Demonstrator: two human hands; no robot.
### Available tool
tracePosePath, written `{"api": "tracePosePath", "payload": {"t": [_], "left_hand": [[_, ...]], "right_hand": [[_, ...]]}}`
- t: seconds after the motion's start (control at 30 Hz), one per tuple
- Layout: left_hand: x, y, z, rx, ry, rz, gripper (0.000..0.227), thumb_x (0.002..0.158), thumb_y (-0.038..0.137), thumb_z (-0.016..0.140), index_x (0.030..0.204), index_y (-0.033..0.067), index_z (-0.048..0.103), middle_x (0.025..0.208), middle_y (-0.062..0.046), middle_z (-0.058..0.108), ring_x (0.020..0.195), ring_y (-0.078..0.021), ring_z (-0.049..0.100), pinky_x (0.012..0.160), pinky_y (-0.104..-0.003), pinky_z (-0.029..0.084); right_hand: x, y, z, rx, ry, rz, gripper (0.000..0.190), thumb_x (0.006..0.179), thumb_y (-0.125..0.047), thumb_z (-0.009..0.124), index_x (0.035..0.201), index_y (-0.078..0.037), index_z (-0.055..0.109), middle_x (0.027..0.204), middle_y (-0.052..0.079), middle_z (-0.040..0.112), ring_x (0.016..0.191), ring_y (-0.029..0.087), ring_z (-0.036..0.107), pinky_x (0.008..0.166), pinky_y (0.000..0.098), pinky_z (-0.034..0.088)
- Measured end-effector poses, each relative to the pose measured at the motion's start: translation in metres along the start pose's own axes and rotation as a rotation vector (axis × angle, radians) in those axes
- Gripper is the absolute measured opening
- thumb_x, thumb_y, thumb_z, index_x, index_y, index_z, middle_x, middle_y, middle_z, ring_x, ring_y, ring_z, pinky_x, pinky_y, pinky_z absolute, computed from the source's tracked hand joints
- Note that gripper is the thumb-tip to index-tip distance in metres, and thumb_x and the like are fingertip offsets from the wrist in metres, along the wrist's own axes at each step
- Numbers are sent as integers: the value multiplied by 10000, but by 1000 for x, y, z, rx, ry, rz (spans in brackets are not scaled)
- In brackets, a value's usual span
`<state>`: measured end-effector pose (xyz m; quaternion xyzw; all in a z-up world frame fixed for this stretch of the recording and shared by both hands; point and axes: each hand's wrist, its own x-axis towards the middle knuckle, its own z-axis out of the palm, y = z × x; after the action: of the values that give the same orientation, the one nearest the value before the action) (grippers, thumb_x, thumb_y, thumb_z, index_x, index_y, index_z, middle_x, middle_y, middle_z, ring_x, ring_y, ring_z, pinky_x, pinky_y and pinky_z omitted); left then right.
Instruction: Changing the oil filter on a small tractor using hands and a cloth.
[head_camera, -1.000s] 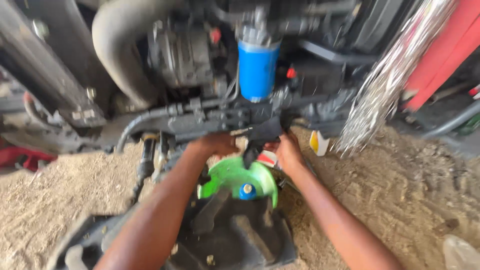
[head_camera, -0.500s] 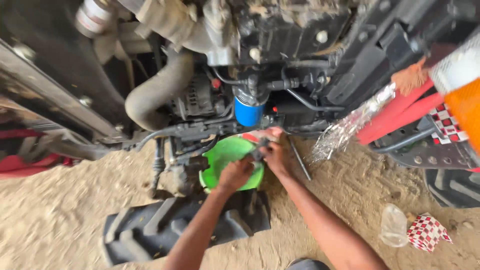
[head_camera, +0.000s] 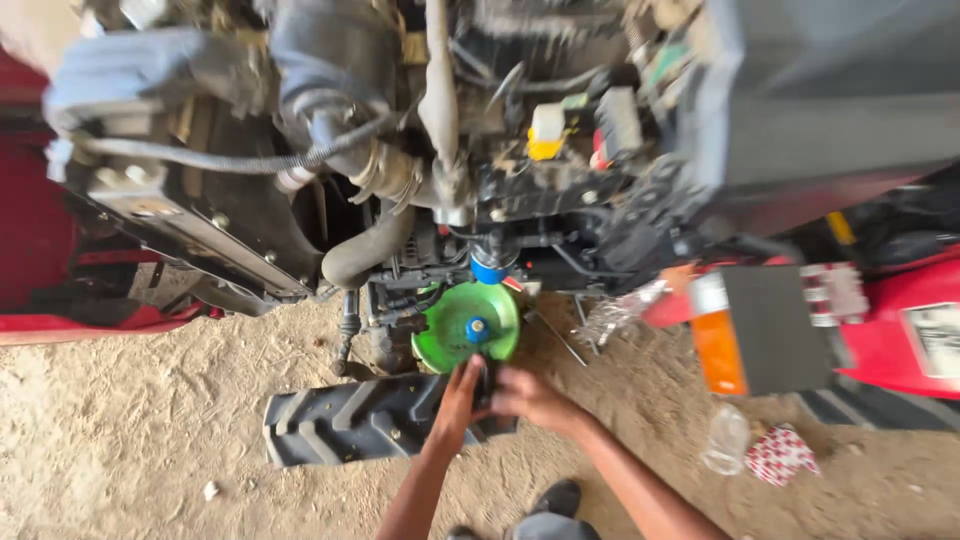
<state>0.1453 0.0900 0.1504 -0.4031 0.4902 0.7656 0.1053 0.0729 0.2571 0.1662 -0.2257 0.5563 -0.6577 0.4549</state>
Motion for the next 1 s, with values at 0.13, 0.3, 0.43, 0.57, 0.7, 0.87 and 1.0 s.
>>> {"api": "tracePosePath", "payload": {"t": [0.13,0.3,0.43,0.57,0.7,0.87,1.0], "left_hand": [[-36,-41,11,44,-66,40,587,977,326,633,1479,38,533,1157,-118,738,977,-205,659,766,-355,544],[-150,7,64,-430,-255,70,535,970,236,586,1451,14,513,1149,-105,677,974,-218,668,777,-383,545],[-275,39,111,-193,-225,264,519,977,168,612,1472,47,517,1286,-115,668,1114,-199,635,945,-302,515],[-313,70,109,309,-238,906,424,1031,76,573,1439,-34,550,1454,-206,611,1369,-291,545,1128,-361,390],[-309,110,123,340,-175,1104,525,971,-73,405,1486,-29,496,1419,-212,619,1308,-299,607,1110,-380,454],[-308,151,141,260,-186,1217,540,910,-91,378,1416,-43,560,1366,-195,639,1265,-279,612,1115,-382,459],[-346,137,189,269,-441,1005,405,1031,58,445,1406,-7,584,1273,-130,689,1114,-195,658,998,-346,529]], "right_hand": [[-78,-66,15,-119,113,408,483,966,-304,597,1351,-14,623,1218,121,727,951,282,758,815,407,626],[-122,-171,53,948,227,-394,604,1065,-423,491,1515,-27,422,1501,225,515,1359,340,539,1042,453,515],[-115,-206,85,778,566,-509,670,1049,-469,452,1549,-29,387,1542,199,503,1396,306,537,1057,413,513],[-111,-233,113,341,816,-720,766,1033,-555,483,1575,-36,327,1590,189,446,1432,294,487,1134,426,466],[-125,-219,131,549,686,-472,858,1066,-622,409,1553,85,426,1460,253,519,1269,341,554,994,510,473],[-189,-222,129,245,603,-440,705,1070,-526,444,1562,-27,360,1533,174,503,1388,244,520,1158,414,431],[-253,-281,104,419,635,-741,606,1111,-482,464,1500,-17,463,1328,264,641,1160,336,669,878,437,559]]}}
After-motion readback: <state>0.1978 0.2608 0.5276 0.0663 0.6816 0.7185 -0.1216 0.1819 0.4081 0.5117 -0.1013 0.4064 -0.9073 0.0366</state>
